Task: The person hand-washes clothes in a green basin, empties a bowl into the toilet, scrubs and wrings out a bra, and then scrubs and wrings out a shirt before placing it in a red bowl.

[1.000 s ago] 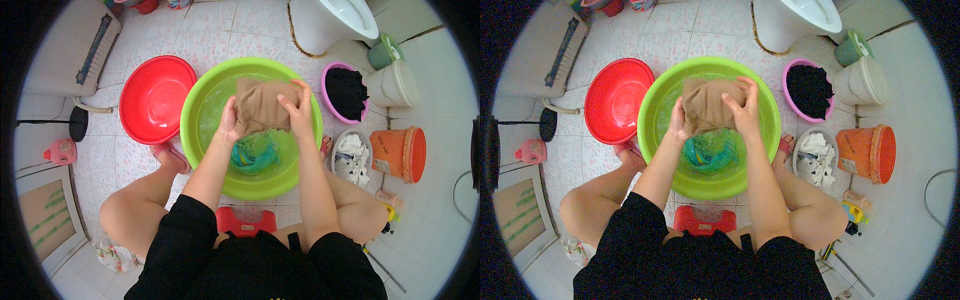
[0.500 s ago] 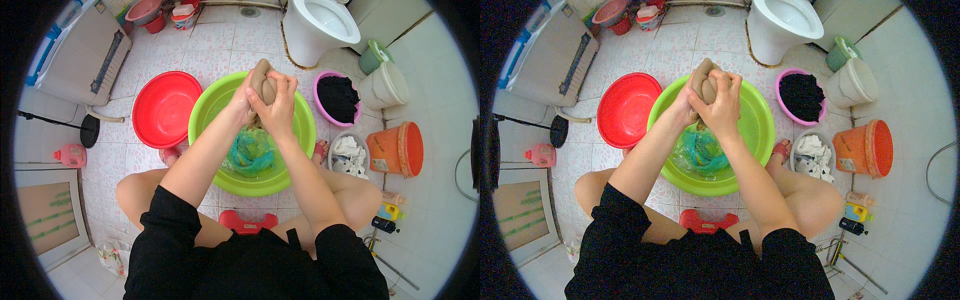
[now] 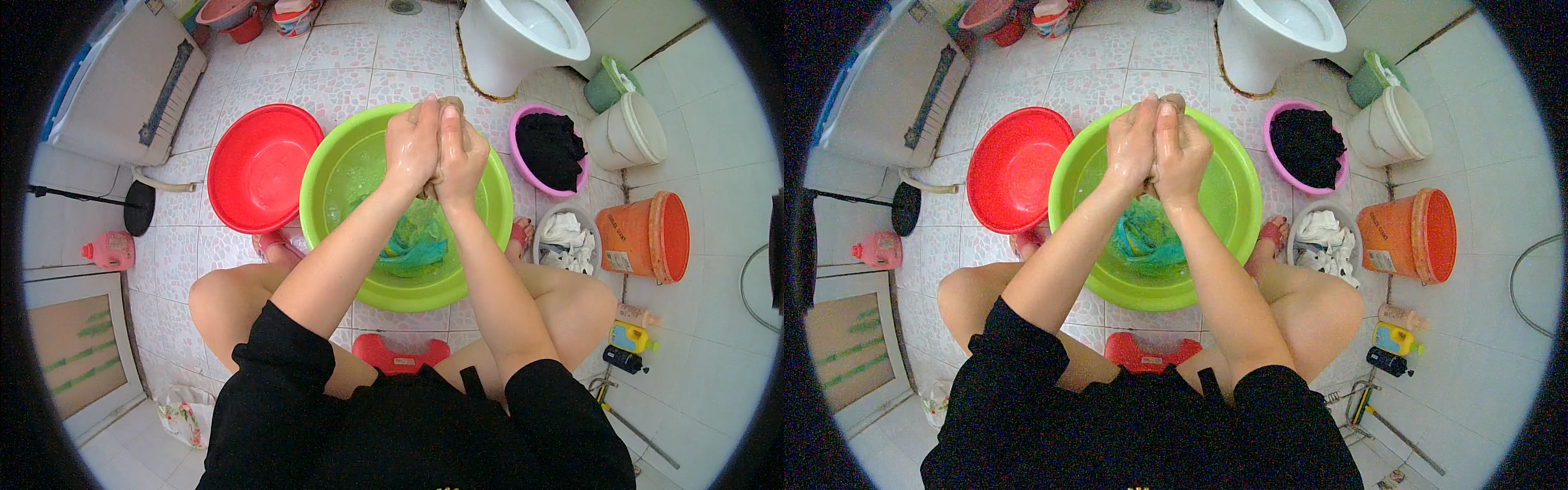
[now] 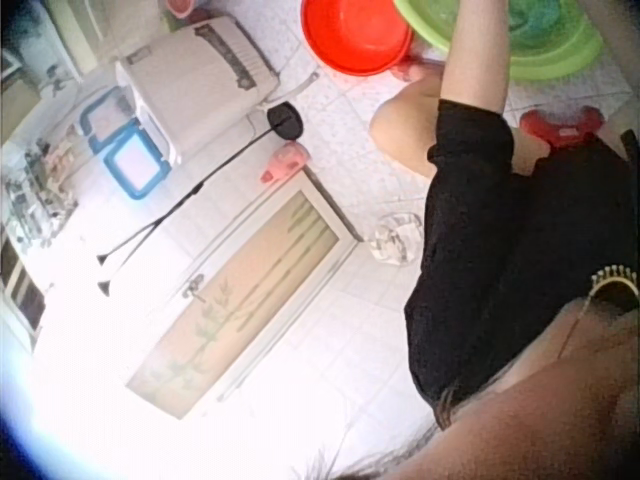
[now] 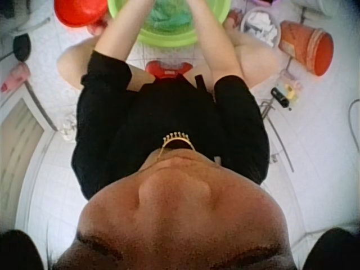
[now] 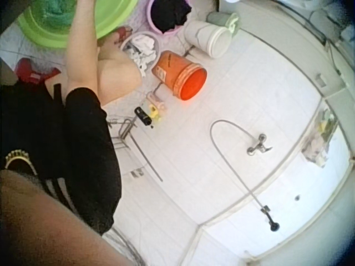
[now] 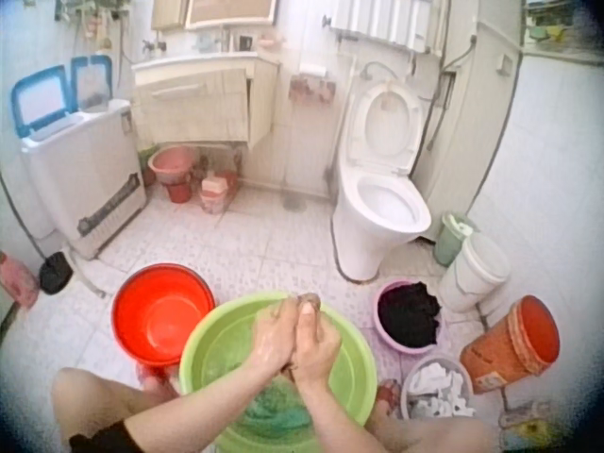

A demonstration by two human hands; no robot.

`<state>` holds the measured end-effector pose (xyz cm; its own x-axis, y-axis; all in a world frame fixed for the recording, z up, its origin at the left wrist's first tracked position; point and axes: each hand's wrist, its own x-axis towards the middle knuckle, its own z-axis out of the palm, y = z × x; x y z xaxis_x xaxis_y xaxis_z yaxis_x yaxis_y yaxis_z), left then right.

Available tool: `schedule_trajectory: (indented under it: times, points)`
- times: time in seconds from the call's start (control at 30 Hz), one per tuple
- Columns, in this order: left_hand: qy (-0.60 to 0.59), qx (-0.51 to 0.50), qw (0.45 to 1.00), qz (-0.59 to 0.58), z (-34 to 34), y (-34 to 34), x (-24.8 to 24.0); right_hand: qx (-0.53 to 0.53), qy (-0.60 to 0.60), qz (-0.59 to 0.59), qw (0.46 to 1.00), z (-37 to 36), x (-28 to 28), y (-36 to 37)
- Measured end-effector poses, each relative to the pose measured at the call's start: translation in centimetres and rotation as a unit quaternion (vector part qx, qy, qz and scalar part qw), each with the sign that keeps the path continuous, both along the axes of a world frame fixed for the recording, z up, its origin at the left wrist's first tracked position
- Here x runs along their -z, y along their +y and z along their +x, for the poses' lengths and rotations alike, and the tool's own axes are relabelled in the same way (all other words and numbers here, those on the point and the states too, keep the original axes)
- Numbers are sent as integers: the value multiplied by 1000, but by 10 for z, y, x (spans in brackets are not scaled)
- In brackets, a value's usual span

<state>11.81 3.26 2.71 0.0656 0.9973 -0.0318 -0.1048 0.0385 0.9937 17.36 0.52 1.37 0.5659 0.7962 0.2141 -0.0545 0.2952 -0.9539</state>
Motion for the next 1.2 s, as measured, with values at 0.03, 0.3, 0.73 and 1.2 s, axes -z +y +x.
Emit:
schedule_trajectory:
  times: [0.03, 0.3, 0.73, 1.2]
  points:
    - [43, -3, 999, 31, -1, -2, -3, -10, -21, 6, 1000, 2, 1, -1]
    - [111, 6, 991, 75, -8, -4, 22, -30, -57, -58, 996, 13, 39, 0]
    - [337, 9, 938, 81, -92, 0, 176, -41, -481, -408, 775, 77, 133, -40]
    - [305, -88, 942, -108, -57, -24, 256, -224, -567, -365, 703, 36, 210, 23]
